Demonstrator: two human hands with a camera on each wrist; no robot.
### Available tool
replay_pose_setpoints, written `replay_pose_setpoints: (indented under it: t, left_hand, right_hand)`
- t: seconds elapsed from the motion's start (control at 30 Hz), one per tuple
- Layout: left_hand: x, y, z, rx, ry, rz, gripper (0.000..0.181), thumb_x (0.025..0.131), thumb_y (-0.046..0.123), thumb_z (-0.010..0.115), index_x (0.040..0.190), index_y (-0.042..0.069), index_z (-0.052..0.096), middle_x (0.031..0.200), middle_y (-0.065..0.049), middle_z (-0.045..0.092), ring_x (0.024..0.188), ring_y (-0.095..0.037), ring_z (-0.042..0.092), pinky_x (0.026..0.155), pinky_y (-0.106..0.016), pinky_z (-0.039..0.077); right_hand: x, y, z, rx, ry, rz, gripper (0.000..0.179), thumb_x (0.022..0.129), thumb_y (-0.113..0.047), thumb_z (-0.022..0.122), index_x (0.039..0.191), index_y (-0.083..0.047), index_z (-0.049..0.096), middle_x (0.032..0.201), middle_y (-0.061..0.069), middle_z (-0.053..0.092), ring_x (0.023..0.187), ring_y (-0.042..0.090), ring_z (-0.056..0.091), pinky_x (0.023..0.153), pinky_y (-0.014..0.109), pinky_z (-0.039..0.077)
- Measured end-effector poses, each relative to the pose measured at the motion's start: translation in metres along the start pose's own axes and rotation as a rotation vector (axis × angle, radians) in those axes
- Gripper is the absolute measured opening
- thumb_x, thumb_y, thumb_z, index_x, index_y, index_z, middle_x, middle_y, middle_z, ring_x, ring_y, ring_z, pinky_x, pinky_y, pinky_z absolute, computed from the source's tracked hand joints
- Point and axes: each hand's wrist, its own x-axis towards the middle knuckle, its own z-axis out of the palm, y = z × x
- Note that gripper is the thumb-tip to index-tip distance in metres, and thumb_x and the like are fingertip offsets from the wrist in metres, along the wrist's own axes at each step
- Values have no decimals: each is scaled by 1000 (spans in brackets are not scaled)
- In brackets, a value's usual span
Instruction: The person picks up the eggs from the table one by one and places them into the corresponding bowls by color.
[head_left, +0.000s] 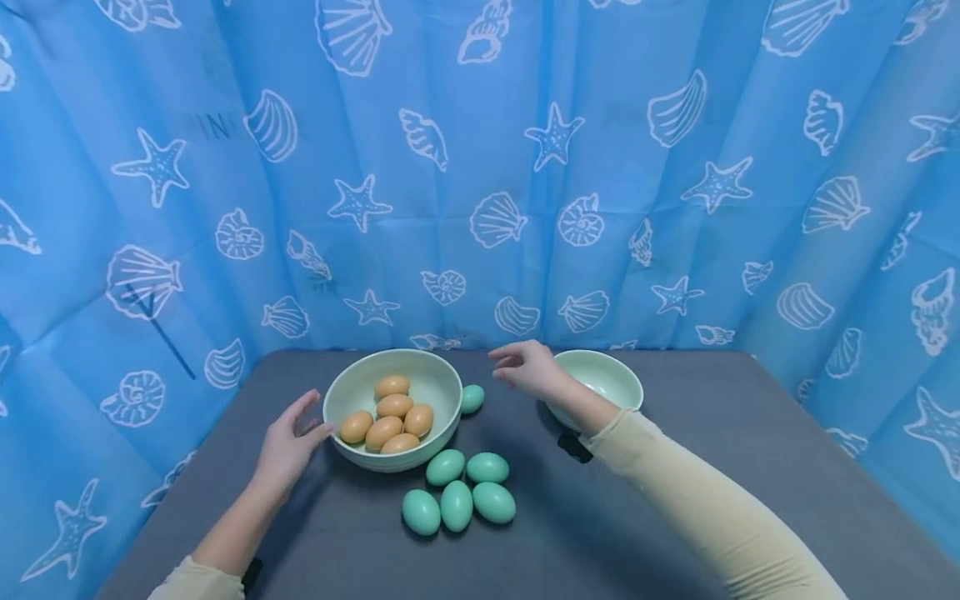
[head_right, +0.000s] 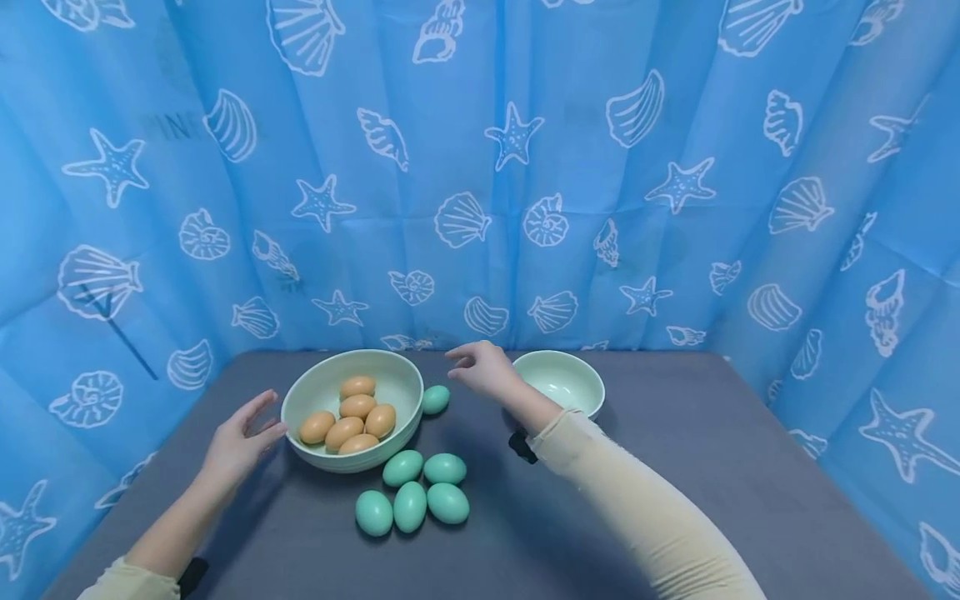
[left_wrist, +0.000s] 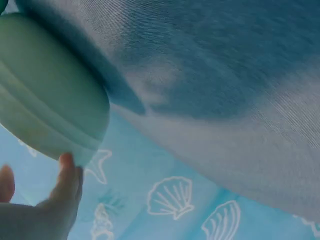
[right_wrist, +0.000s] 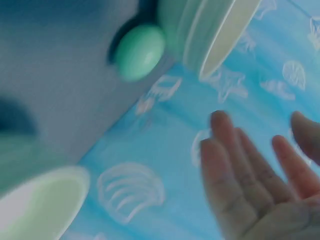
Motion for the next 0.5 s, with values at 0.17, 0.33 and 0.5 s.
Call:
replay_pose_setpoints:
  t: [0.17,0.33,0.5]
  left_hand:
    - [-18,-1,-2,-8,106,116,50,103,14,58,149,1,44,152,-20,46,128,-19,57,91,-12,49]
    - [-37,-1,8,-9,93,191,41,101,14,62,138,-1,55,135,-22,60,97,9,57,80,-12,51]
    - [-48,-6,19,10,24,185,39,97,13,66,133,-3,60,124,-19,67,90,3,61,76,-21,55]
  right_hand:
    - [-20,25,-27,20,72,-44,38,101,-4,55,137,8,56,135,30,59,120,43,61,97,48,55]
    - [-39,54,-48,17,144,53,44,103,-8,53,145,3,49,152,27,43,137,50,42,103,55,48]
    - [-53,83,-63,16,215,165,52,103,-9,53,152,1,40,159,28,29,146,51,24,110,63,37]
